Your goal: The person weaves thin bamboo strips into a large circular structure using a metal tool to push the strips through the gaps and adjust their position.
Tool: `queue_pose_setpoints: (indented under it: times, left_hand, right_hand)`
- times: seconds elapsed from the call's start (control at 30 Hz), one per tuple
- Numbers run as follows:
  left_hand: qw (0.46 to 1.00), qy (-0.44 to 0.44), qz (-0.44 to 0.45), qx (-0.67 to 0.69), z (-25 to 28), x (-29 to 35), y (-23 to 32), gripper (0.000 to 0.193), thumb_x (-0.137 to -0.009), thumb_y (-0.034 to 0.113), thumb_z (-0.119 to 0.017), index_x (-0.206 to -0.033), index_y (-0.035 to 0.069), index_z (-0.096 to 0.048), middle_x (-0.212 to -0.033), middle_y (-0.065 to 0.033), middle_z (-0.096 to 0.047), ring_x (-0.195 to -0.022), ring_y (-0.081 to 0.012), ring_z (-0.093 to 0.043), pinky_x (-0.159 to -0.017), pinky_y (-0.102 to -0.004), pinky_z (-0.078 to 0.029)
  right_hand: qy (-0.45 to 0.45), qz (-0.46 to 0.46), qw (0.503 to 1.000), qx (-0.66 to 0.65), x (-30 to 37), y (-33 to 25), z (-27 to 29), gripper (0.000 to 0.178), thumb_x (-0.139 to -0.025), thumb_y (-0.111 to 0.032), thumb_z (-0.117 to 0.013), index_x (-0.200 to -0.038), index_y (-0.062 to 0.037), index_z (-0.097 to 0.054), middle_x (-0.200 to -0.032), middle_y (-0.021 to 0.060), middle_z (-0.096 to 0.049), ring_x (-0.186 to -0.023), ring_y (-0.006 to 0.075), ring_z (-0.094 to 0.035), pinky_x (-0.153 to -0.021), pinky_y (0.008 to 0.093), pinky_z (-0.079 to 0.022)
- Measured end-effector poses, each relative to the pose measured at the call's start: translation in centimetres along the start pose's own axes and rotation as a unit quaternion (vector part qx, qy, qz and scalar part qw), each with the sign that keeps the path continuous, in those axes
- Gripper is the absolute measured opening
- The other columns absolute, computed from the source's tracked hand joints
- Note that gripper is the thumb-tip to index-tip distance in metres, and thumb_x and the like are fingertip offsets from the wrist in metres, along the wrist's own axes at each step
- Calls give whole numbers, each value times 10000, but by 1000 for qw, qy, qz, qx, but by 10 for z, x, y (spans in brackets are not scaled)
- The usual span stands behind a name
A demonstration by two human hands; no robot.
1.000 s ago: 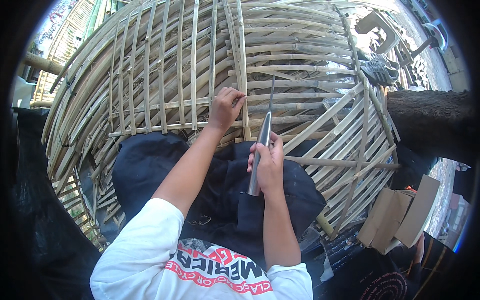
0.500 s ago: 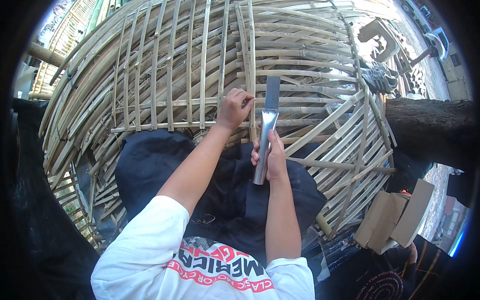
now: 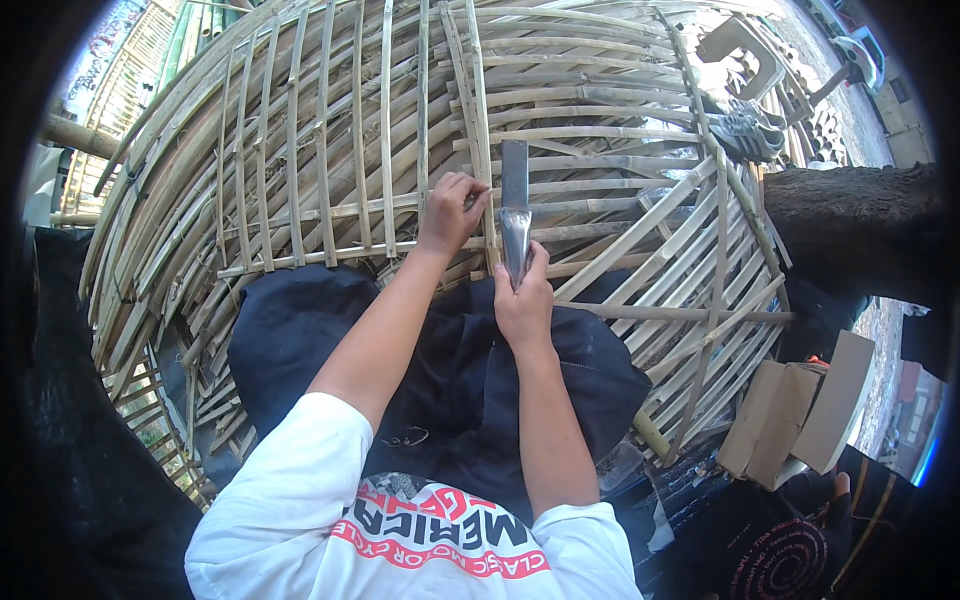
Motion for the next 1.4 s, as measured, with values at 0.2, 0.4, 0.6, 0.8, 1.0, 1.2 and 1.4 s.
queue_pose_setpoints:
  times: [0.2,0.4,0.6,0.8,1.0,1.2,1.4]
  left_hand:
    - [1000,-1,-3,7,2,0,3,109,-766,73,-741,-821,24,-661,-837,-110,-648,-842,-306,-611,-765,-406,-499]
    - [1000,15,-15,6,3,-1,2,130,-737,31,-743,-815,16,-640,-823,-121,-637,-824,-319,-611,-724,-409,-499]
    - [1000,1,2,5,1,1,1,152,-705,13,-747,-815,29,-642,-846,-109,-642,-871,-307,-608,-788,-407,-499]
    - [1000,-4,-5,4,2,1,0,147,-705,14,-741,-800,25,-630,-846,-111,-636,-869,-311,-606,-784,-407,-499]
    - [1000,-5,-4,5,1,0,0,125,-726,52,-749,-798,30,-650,-837,-109,-635,-857,-312,-601,-785,-409,-493]
    - [1000,-7,-1,-6,0,-2,-1,128,-721,27,-751,-817,25,-667,-796,-97,-631,-804,-287,-601,-710,-390,-492]
    - [1000,17,-21,1,0,-2,-1,136,-695,35,-761,-788,37,-661,-717,-93,-611,-713,-287,-583,-676,-390,-479]
  right_hand:
    - [-25,33,999,13,5,-18,4,599,-911,-145,-601,-1451,-91,-348,-1148,308,-621,-1047,473,-610,-879,493,-489]
    - [-80,-4,996,50,6,-16,0,582,-907,-124,-601,-1450,-152,-394,-1144,280,-633,-1029,460,-620,-879,496,-492]
    - [-31,68,997,28,6,-22,2,559,-904,-125,-607,-1428,-150,-413,-1082,277,-649,-993,453,-633,-849,492,-503]
    - [-31,83,996,32,7,-19,-1,538,-906,-126,-603,-1413,-141,-424,-1048,277,-655,-961,460,-635,-821,498,-504]
    - [-47,46,997,46,6,-16,-2,479,-915,-131,-595,-1367,-116,-437,-1038,289,-651,-956,470,-631,-810,507,-501]
    - [-49,23,997,49,5,-14,-1,450,-920,-127,-587,-1342,-92,-436,-1040,297,-649,-961,482,-625,-813,512,-500]
    - [14,113,993,8,5,-18,-2,443,-920,-127,-583,-1339,-93,-446,-1049,301,-648,-962,481,-627,-817,512,-500]
Point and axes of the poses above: each hand's wrist, its own x-axis away from the middle knuckle, its own z-axis out of the back of the hand, y = z × x, the point moved 3 cm from there along -x, towards the middle knuckle
